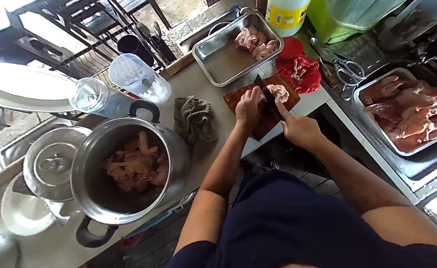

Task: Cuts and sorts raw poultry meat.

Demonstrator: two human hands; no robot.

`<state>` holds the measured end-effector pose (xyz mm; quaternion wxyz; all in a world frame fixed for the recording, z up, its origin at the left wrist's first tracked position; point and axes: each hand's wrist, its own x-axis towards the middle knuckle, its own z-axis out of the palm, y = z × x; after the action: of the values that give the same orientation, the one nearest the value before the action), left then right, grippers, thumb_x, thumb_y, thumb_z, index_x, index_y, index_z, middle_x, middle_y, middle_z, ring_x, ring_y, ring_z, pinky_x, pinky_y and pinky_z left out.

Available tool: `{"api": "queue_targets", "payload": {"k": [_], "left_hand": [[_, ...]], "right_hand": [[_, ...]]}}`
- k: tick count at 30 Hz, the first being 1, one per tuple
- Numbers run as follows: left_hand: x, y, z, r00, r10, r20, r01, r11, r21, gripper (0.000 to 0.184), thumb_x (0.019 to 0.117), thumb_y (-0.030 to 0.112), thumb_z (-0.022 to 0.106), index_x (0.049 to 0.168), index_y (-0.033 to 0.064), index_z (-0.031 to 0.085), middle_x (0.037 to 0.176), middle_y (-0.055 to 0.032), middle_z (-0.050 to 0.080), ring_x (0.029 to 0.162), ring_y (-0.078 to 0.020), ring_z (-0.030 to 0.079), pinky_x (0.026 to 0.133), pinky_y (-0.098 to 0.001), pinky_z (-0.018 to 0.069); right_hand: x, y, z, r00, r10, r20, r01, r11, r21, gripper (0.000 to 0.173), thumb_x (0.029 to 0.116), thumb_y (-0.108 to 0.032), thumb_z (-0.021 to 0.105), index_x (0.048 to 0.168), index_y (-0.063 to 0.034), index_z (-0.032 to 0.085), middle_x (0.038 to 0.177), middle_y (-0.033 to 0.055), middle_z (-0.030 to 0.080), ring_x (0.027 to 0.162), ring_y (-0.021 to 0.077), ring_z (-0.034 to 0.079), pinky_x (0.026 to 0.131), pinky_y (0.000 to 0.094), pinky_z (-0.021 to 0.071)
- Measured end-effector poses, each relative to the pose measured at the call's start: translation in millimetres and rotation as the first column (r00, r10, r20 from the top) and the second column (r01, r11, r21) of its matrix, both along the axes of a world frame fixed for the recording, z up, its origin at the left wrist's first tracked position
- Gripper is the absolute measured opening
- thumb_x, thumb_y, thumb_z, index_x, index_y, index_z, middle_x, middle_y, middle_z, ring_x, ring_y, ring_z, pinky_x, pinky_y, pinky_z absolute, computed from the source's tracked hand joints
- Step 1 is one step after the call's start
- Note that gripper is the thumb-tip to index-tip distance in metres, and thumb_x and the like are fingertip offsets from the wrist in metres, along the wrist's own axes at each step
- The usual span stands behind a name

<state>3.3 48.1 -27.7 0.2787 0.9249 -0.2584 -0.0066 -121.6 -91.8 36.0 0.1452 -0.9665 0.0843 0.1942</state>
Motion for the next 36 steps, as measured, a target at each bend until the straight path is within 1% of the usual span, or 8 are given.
{"api": "queue_targets", "payload": {"k": [3, 5, 8, 14, 20, 25, 30, 36], "left_hand": [[29.3, 10.1, 9.8, 0.977, 0.130, -0.170, -0.166, 0.960, -0.224, 0.037, 0.1023, 0.016, 0.056, 0.133, -0.0045, 0.057, 0.123, -0.0226, 0.068, 0.116, -0.0340, 0.067, 0.100, -0.0502, 0.0537], [47.7, 23.6, 8.2, 0.875, 0.157, -0.458, -0.408, 0.748, -0.523, 0.039, 0.0967, 0.007, 0.060, 0.133, -0.0066, 0.052, 0.120, -0.0202, 0.065, 0.109, -0.0241, 0.065, 0.094, -0.0397, 0.0545], [53.1, 45.6, 18.0, 0.721, 0.017, -0.693, -0.610, 0.490, -0.623, 0.041, 0.0954, -0.001, 0.059, 0.135, 0.0012, 0.048, 0.114, -0.0152, 0.062, 0.093, -0.0224, 0.065, 0.077, -0.0411, 0.0587], [40.6, 38.0, 41.0, 0.727, -0.094, -0.680, -0.525, 0.563, -0.638, 0.038, 0.1055, 0.009, 0.050, 0.143, 0.0077, 0.042, 0.110, -0.0126, 0.063, 0.090, -0.0203, 0.067, 0.077, -0.0382, 0.0591], [32.5, -17.2, 21.6, 0.958, -0.135, -0.253, 0.048, 0.946, -0.321, 0.052, 0.1034, 0.008, 0.055, 0.151, -0.0045, 0.038, 0.134, -0.0234, 0.062, 0.126, -0.0303, 0.061, 0.109, -0.0447, 0.0485], [13.6, -50.1, 14.1, 0.972, -0.110, -0.208, 0.093, 0.991, -0.092, 0.076, 0.0839, 0.030, 0.084, 0.150, 0.0096, 0.051, 0.150, -0.0264, 0.048, 0.139, -0.0464, 0.044, 0.115, -0.0582, 0.0372], [7.6, -38.5, 21.4, 0.983, -0.026, -0.184, -0.051, 0.915, -0.399, 0.059, 0.0828, 0.014, 0.083, 0.135, -0.0007, 0.059, 0.133, -0.0277, 0.059, 0.123, -0.0380, 0.059, 0.104, -0.0470, 0.0509], [-19.1, 52.2, 84.0, 0.970, 0.223, 0.097, -0.123, 0.795, -0.594, 0.057, 0.0789, 0.002, 0.082, 0.131, -0.0093, 0.061, 0.130, -0.0274, 0.063, 0.125, -0.0359, 0.059, 0.107, -0.0420, 0.0501]], "right_hand": [[17.9, -13.1, -3.9, 0.999, -0.042, -0.029, 0.045, 0.993, 0.111, 0.069, 0.1100, -0.024, 0.042, 0.167, -0.0321, 0.003, 0.101, 0.0267, 0.070, 0.095, 0.0485, 0.069, 0.077, 0.0663, 0.0522], [18.1, -24.3, -11.7, 0.997, -0.081, -0.002, 0.079, 0.969, 0.235, 0.068, 0.1101, -0.026, 0.044, 0.167, -0.0326, 0.007, 0.105, 0.0290, 0.070, 0.096, 0.0502, 0.068, 0.080, 0.0689, 0.0507], [-4.4, -31.2, -24.7, 0.970, -0.185, 0.159, 0.092, 0.882, 0.462, 0.065, 0.1101, -0.025, 0.047, 0.167, -0.0300, 0.016, 0.090, 0.0257, 0.069, 0.062, 0.0384, 0.064, 0.058, 0.0576, 0.0536], [-57.1, -59.2, -32.8, 0.825, -0.565, 0.019, 0.292, 0.455, 0.841, 0.064, 0.1103, -0.012, 0.044, 0.166, -0.0180, 0.013, 0.074, 0.0073, 0.055, 0.047, 0.0099, 0.053, 0.047, 0.0252, 0.0514], [-57.6, -51.4, -62.2, 0.830, -0.539, -0.143, 0.343, 0.292, 0.893, 0.066, 0.1108, -0.009, 0.040, 0.166, -0.0163, 0.006, 0.070, 0.0041, 0.051, 0.048, 0.0089, 0.052, 0.048, 0.0236, 0.0508], [-30.5, -38.2, -64.4, 0.870, -0.484, -0.094, 0.283, 0.335, 0.898, 0.065, 0.1109, -0.012, 0.043, 0.166, -0.0165, 0.009, 0.071, 0.0065, 0.054, 0.047, 0.0103, 0.052, 0.048, 0.0253, 0.0512], [-30.1, -30.1, -42.3, 0.908, -0.410, 0.086, 0.150, 0.509, 0.848, 0.065, 0.1092, -0.009, 0.043, 0.166, -0.0126, 0.011, 0.071, 0.0046, 0.056, 0.048, 0.0080, 0.054, 0.047, 0.0239, 0.0514], [-11.7, 20.8, 21.1, 0.947, -0.089, 0.309, -0.182, 0.646, 0.742, 0.069, 0.1049, -0.013, 0.046, 0.165, -0.0120, 0.012, 0.079, 0.0038, 0.058, 0.052, 0.0027, 0.055, 0.050, 0.0216, 0.0518]]}}
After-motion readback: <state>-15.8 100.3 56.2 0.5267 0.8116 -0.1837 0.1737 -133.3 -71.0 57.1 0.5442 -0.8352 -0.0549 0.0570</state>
